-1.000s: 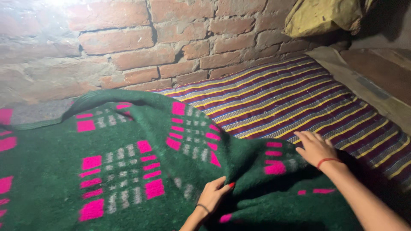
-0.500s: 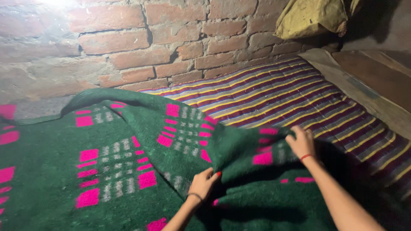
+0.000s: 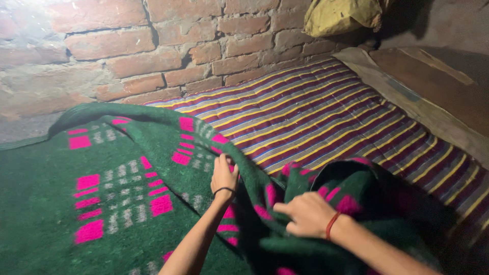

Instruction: The person folds a green patterned blanket on a bed. They repeatedly fold the blanket in half, smooth the surface, and adjust the edges to create a compact stack.

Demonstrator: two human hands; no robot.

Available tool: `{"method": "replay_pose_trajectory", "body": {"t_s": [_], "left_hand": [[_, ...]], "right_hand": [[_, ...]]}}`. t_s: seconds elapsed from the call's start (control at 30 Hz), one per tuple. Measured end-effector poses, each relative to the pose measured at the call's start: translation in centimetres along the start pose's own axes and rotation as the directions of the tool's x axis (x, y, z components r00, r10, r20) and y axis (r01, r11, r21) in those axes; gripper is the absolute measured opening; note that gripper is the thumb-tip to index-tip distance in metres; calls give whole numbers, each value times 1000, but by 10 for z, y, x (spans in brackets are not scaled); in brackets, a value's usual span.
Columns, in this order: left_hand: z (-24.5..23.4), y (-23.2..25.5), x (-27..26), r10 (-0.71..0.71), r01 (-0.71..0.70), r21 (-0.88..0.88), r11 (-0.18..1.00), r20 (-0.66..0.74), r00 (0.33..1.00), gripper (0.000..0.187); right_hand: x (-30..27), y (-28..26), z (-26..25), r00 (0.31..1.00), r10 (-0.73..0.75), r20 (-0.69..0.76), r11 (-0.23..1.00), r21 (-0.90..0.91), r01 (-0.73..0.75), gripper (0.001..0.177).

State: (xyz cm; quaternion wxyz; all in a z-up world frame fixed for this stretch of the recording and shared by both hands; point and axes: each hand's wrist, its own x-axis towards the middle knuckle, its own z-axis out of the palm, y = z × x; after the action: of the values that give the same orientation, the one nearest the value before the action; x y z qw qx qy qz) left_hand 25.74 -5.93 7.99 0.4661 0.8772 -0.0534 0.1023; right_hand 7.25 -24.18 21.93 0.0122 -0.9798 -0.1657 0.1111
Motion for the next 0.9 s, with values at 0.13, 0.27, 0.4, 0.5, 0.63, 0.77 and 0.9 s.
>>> {"method": "replay_pose_trajectory", "body": {"t_s": [0.13, 0.27, 0.4, 0.5, 0.63, 0.77, 0.9], "left_hand": [[-2, 43, 14, -116, 87, -129, 988, -236, 965, 26], [-5, 47, 30, 65, -54, 54, 997, -226, 972, 23], [-1, 20, 26, 649, -605, 561, 565, 149, 746, 25], [11, 6, -12, 211, -474, 450, 757, 519, 829, 88], [16, -25, -48, -6, -388, 472, 791, 641, 767, 67], [36, -66, -49, 75, -521, 483, 704, 678, 731, 39], [62, -94, -50, 125, -560, 516, 648, 654, 746, 32]], "right_hand": [[-18, -39, 15, 992, -109, 65, 993, -25, 111, 50], [-25, -53, 40, 973, -201, 116, 970, -116, 214, 54], [-21, -63, 61, 953, -202, 226, 956, -164, 241, 51], [-18, -78, 50, 932, -231, 280, 944, -169, 285, 51], [-14, -89, -4, 899, -257, 355, 961, -3, 275, 46], [23, -51, -58, 972, -232, -34, 825, 523, 215, 40], [60, -2, -60, 947, -100, -305, 987, 89, 133, 64]]}}
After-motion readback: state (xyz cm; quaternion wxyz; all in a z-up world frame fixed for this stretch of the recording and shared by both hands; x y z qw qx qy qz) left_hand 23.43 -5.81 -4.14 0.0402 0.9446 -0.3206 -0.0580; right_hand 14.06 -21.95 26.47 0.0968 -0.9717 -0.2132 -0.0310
